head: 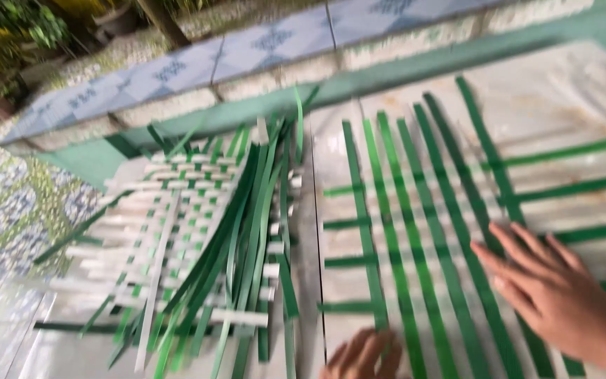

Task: Weaving green and white plastic strips together on a table to create a mat.

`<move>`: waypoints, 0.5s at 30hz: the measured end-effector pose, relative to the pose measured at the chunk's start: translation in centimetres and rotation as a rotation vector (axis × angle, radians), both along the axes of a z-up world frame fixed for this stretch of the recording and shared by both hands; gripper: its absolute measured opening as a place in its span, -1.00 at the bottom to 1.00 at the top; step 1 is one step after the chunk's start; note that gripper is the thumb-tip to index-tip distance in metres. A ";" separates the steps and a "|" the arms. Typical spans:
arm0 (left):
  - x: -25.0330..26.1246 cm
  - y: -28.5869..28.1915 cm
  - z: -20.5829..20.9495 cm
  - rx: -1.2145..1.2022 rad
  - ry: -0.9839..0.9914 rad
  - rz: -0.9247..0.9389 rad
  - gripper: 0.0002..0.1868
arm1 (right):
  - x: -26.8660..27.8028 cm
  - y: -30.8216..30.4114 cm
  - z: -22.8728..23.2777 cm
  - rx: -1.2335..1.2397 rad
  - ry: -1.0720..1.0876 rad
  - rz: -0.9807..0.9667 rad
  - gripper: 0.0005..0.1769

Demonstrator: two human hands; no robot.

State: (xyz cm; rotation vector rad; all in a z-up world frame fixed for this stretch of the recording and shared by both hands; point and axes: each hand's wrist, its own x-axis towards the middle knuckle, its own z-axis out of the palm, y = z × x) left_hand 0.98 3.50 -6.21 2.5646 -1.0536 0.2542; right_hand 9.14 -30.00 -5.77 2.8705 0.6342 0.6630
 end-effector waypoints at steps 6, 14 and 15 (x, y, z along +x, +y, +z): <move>2.4 -1.3 5.5 0.010 -0.041 -0.034 -0.72 | -0.7 0.4 0.8 0.048 0.112 -0.025 -0.35; 3.3 -2.0 6.5 0.140 0.033 -0.175 -0.78 | -1.1 -0.3 0.4 0.069 0.146 -0.069 -0.34; 3.1 -2.2 6.5 0.070 0.006 -0.171 -0.84 | -1.1 -0.3 0.4 0.063 0.151 -0.074 -0.35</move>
